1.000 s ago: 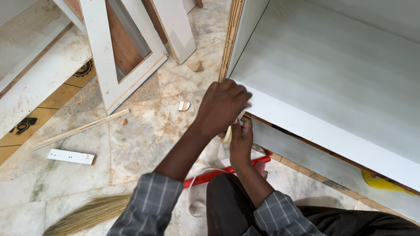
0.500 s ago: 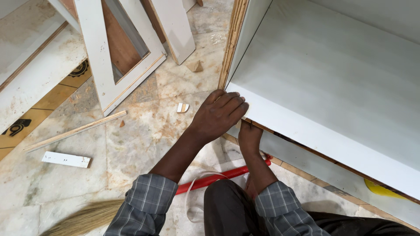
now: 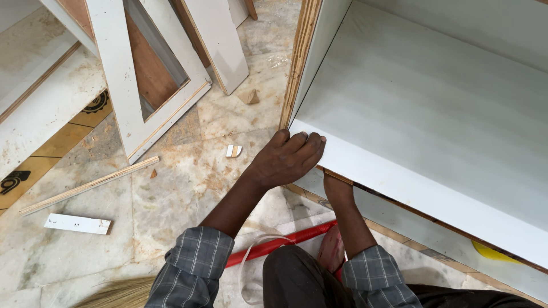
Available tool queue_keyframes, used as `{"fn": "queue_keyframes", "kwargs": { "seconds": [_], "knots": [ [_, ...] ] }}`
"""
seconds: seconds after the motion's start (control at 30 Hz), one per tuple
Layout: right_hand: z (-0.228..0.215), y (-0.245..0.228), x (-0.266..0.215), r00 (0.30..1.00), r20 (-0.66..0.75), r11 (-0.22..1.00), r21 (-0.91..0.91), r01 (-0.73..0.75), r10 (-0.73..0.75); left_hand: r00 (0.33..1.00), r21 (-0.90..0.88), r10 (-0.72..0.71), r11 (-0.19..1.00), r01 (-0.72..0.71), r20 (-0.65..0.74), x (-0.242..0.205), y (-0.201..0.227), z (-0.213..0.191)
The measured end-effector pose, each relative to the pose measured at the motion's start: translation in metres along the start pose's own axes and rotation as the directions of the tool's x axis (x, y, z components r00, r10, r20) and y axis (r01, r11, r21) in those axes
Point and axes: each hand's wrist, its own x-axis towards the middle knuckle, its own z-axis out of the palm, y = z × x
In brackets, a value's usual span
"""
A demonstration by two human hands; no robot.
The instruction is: The person is assembling a white cabinet by hand. They place a white shelf into the cabinet frame, adjust its position, and then apply masking tape along the front edge to secure it.
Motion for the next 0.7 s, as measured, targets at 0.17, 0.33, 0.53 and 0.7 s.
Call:
{"fn": "queue_keyframes", "kwargs": {
  "seconds": [0.17,0.33,0.53,0.7],
  "knots": [
    [0.006,-0.002,0.014,0.998,0.044,0.354,0.934,-0.054,0.034,0.999,0.041,0.026,0.999,-0.024,-0.048,0.001,0.0,0.0],
    [-0.024,-0.007,0.033,0.859,0.302,0.041,0.936,-0.349,0.414,0.991,0.052,0.042,0.998,-0.036,-0.123,0.009,-0.001,0.008],
    [-0.056,-0.041,-0.037,0.872,0.392,0.336,0.812,-0.478,0.293,0.998,0.116,0.043,0.993,-0.036,-0.051,0.011,0.007,0.009],
    [-0.084,-0.084,-0.114,0.797,0.53,0.536,0.6,-0.594,0.289,0.999,0.131,0.032,0.991,-0.027,-0.032,0.01,0.002,-0.011]
  ]
}}
